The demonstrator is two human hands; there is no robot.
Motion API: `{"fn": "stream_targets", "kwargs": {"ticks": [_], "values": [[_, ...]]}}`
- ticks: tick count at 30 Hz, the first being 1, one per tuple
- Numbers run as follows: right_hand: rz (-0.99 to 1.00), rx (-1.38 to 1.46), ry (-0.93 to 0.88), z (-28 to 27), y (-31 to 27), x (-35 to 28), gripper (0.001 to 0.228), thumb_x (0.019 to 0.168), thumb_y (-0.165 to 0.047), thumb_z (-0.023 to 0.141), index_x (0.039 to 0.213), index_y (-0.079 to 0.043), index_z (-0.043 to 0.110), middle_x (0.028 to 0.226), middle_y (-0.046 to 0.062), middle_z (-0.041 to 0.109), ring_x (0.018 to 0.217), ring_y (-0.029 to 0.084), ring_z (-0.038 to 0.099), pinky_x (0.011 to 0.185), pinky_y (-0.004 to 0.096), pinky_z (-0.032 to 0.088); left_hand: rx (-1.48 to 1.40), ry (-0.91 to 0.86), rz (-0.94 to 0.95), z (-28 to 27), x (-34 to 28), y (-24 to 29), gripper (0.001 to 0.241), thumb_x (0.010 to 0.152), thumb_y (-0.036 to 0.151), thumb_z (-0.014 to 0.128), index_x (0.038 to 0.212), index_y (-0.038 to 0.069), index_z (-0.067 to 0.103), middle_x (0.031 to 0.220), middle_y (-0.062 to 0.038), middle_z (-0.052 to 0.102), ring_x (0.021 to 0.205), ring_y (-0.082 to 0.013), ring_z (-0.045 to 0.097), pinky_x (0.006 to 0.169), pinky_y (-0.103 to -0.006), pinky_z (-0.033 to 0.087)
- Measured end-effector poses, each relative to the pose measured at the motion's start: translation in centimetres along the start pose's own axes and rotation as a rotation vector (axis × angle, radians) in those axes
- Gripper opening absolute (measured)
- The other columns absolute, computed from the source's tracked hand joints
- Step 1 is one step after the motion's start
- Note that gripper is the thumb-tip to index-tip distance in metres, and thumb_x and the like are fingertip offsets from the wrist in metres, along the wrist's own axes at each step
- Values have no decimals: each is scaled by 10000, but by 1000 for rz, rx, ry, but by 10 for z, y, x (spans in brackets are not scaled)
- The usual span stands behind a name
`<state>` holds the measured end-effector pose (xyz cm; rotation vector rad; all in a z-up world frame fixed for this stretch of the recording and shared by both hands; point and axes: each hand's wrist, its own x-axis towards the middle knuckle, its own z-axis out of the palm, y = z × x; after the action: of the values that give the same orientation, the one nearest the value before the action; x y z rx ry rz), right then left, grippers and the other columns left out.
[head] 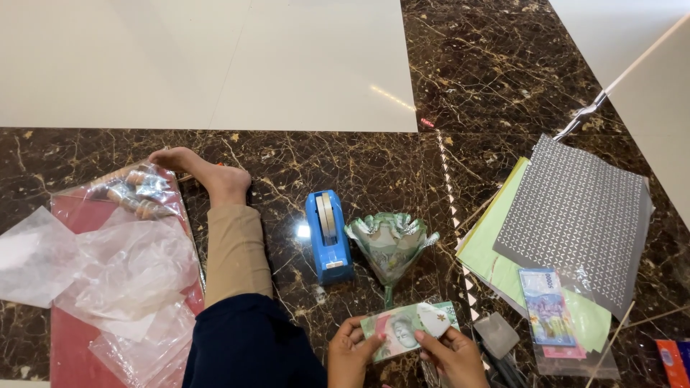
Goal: Assembling a money bouquet by folding banknotes into flower shapes and taping them together.
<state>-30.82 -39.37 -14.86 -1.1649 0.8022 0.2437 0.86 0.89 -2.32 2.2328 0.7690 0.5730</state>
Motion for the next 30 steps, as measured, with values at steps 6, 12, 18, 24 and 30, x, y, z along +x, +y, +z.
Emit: {"fn": "stream_targets", "kwargs": {"ticks": [6,12,18,24,30], "values": [[37,-260,93,6,-41,-18,352,919,-119,701,1245,11,719,977,269,745,778,347,670,666,424,543,25,-31,-33,-5,-3,5,1086,782,-72,478,1435,-86,-389,1563,-350,-384,1519,-410,-311,1234,-499,-218],[-11,-1133,214,-18,-59,-8,483,893,-273,757,1330,-110,631,1094,91,791,884,169,804,778,262,683,6,-8,-3,-6,-5,7,1017,716,-114,367,1462,-130,-324,1570,-368,-347,1529,-432,-283,1246,-507,-202],[-117,-1576,262,-18,-6,18,912,784,-455,870,1490,-143,384,1213,116,607,1128,269,654,977,400,572,3,-17,-34,-9,-7,10,1052,744,-58,428,1454,-113,-346,1572,-364,-353,1530,-431,-286,1247,-507,-192],[-94,-1547,319,-27,15,46,1067,688,-549,946,1486,-121,382,1311,145,582,1207,333,608,975,494,556,15,-66,-98,-19,-9,23,974,859,90,431,1453,-143,-305,1587,-366,-307,1528,-435,-267,1247,-508,-180],[-159,-1318,304,-1,-13,9,609,855,-241,793,1391,-100,542,1183,118,593,1027,264,681,940,401,569,27,-23,6,-7,-7,4,1071,775,-87,464,1448,-103,-368,1552,-358,-384,1503,-450,-323,1249,-516,-202]]}}
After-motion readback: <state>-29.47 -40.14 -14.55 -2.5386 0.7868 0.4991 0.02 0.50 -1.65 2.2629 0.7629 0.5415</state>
